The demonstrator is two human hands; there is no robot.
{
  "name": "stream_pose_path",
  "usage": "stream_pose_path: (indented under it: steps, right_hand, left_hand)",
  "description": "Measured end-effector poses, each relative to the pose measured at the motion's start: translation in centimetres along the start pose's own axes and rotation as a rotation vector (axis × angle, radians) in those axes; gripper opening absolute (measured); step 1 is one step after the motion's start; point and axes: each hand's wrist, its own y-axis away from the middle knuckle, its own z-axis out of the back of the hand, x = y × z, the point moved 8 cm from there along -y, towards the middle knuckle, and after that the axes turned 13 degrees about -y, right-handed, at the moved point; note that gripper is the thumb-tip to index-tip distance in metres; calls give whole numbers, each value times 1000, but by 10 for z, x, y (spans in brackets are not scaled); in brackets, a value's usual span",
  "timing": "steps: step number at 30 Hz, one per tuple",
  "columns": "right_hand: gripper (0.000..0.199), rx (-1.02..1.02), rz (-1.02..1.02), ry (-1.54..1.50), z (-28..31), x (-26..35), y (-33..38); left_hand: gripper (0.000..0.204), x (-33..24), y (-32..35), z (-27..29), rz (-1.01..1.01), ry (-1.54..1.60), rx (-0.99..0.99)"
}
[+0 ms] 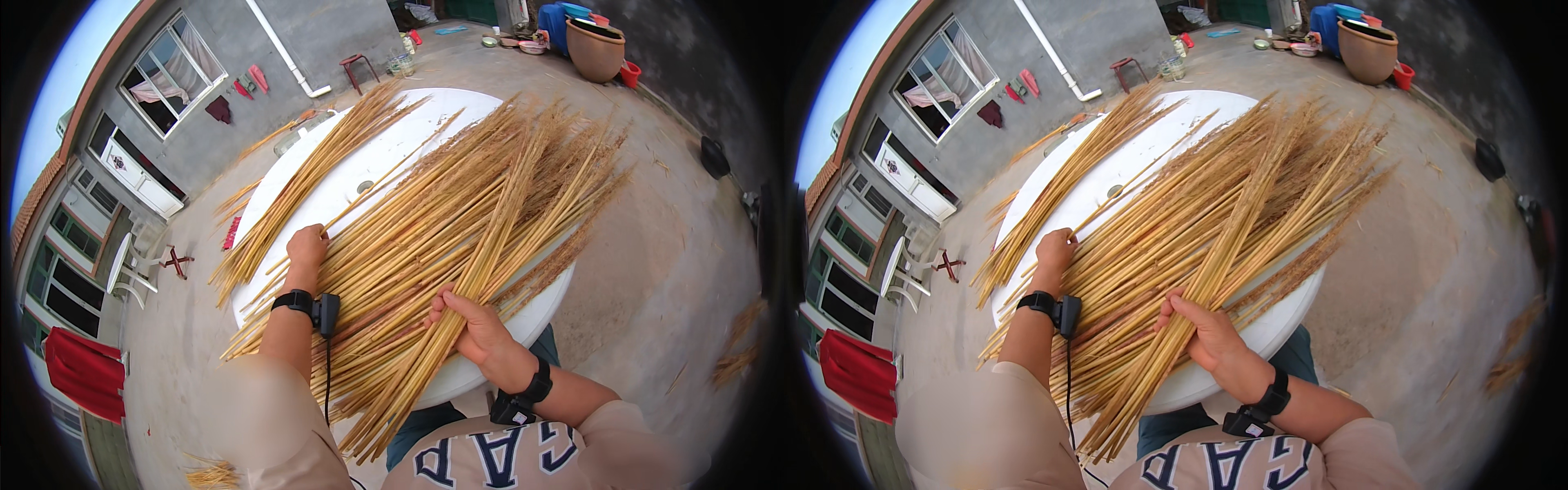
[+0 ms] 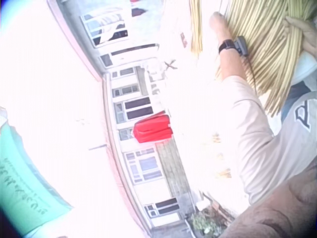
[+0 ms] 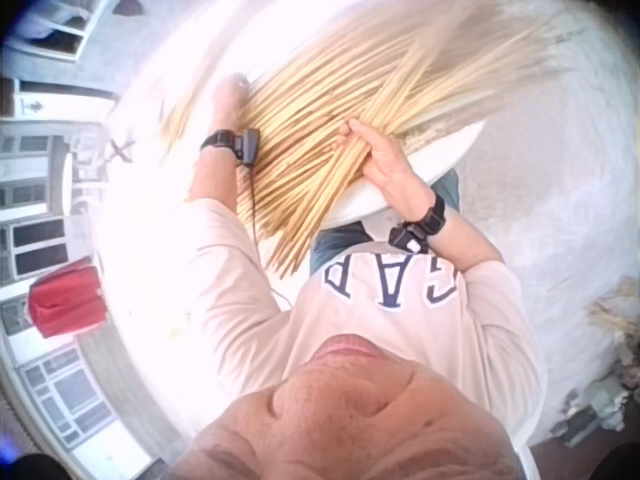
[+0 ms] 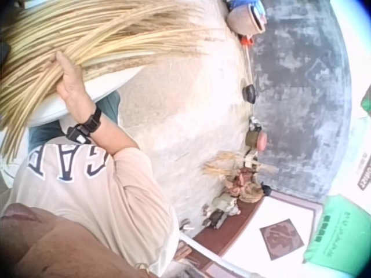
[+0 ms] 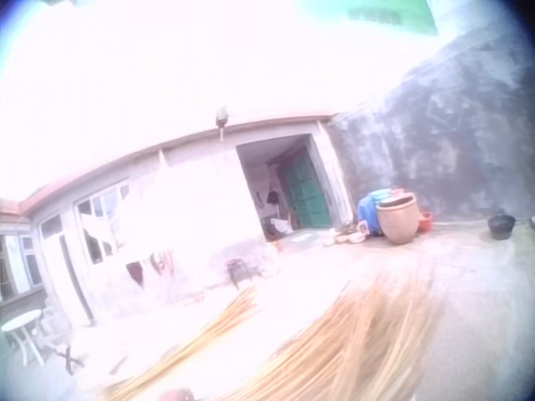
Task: The person stands at a white round table outdoors and sorts a large pile of long, thin bamboo sticks. They repeatedly pick up bundles of sticks, align them, and place them back onto the table in a more organized manner. The person handles the sticks by hand, occasionally lifting them to inspect or adjust their alignment.
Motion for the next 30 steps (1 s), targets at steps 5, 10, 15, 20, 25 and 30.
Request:
stream_pose_path:
  steps: [5, 10, 15, 20, 25, 30]
  right_hand:
    - [10, 19, -1, 20, -2, 0, 0]
    - [14, 40, 13, -1, 0, 0, -3]
    - [14, 17, 13, -1, 0, 0, -3]
    - [13, 22, 15, -2, 2, -1, -4]
    - [14, 34, 4, 7, 1, -2, -4]
    - [14, 31, 4, 8, 0, 1, -1]
  left_hand:
    - [15, -6, 6, 9, -73, -177, -132]
    - [22, -5, 16, 18, -57, -83, -39]
    - [25, 5, 15, 18, -42, -39, -10]
    - [21, 1, 11, 8, -30, 1, -21]
    - [18, 6, 4, -11, -10, 48, 80]
    - [16, -2, -1, -11, -89, -84, -136]
